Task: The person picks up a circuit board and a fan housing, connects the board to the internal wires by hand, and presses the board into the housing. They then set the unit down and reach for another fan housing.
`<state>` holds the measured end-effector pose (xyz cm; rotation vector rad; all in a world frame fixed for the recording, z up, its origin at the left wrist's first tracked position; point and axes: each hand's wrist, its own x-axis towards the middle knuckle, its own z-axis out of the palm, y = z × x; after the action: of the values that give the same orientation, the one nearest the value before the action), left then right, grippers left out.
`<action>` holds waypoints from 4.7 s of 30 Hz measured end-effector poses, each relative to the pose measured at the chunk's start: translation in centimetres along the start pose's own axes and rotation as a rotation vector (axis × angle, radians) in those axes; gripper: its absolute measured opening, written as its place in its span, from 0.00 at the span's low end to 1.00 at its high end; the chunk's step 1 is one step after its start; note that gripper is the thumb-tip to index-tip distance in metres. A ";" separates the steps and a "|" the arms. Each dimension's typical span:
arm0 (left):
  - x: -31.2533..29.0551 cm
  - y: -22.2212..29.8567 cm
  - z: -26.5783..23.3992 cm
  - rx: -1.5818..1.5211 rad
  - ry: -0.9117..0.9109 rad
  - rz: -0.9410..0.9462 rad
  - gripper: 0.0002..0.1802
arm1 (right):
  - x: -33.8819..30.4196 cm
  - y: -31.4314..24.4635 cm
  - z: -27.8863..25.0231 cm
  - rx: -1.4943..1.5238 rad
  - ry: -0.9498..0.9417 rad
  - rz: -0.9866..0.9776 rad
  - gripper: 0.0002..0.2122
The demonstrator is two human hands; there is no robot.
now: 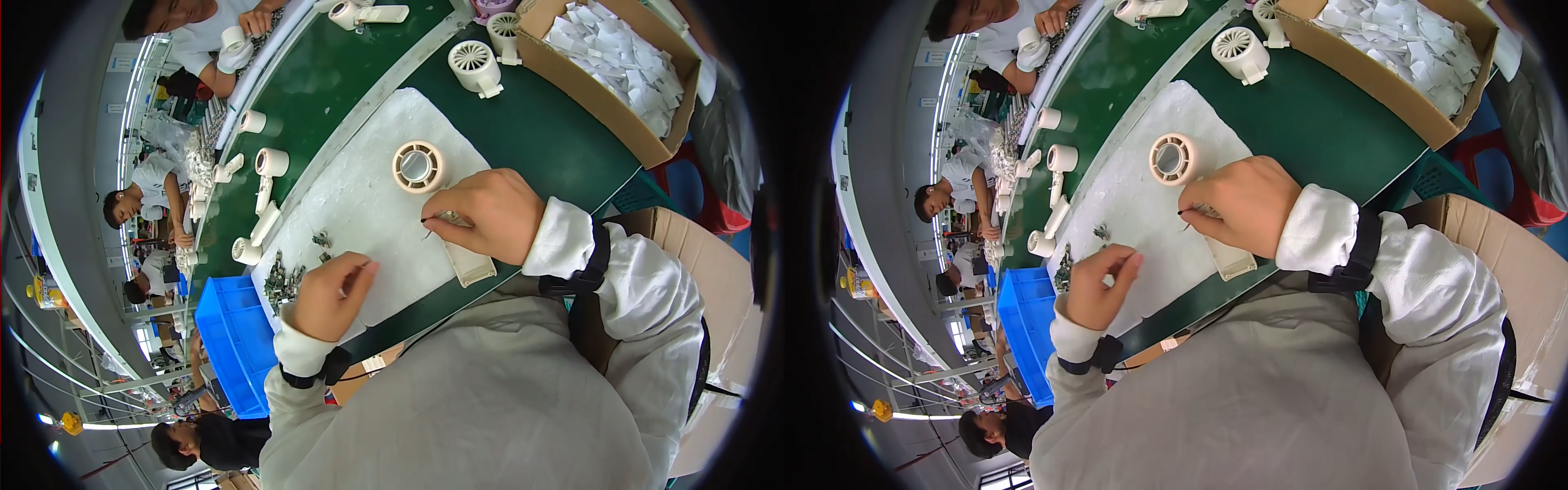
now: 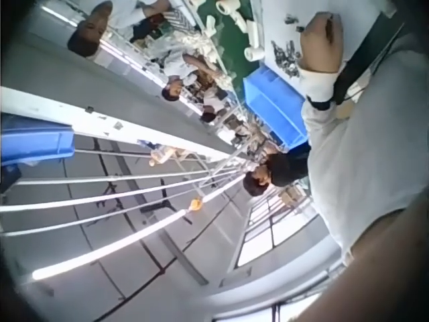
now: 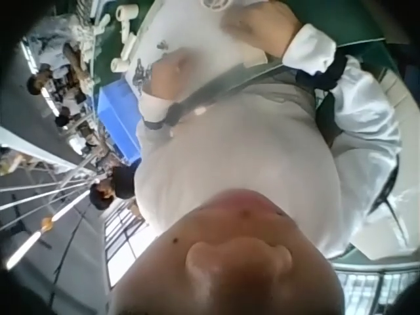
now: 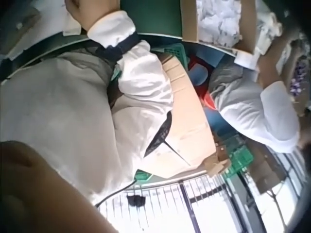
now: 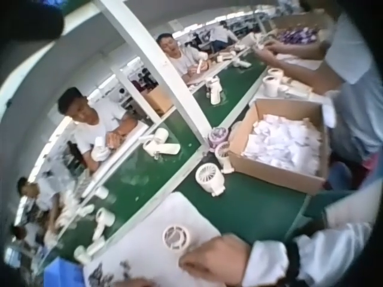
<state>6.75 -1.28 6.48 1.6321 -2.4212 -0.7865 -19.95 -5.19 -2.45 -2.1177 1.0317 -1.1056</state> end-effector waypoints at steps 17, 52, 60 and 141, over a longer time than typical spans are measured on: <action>-2.8 -6.0 1.3 0.187 0.318 -0.230 0.16 | 0.0 -0.1 0.3 0.093 0.020 -0.081 0.06; 5.6 -0.6 5.8 -1.101 0.021 0.095 0.17 | 0.2 -0.5 -0.4 0.059 0.106 -0.018 0.07; 5.2 0.1 6.0 -1.043 0.136 0.111 0.16 | 0.1 -0.7 -0.6 0.084 0.075 0.012 0.06; 5.7 -0.4 6.5 -1.226 0.021 0.096 0.16 | -0.3 -1.4 -0.6 0.096 0.105 0.089 0.08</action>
<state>2.35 -4.21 -0.32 0.9529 -1.3488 -1.6971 -20.03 -4.19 -1.29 -1.9381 1.0874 -1.2085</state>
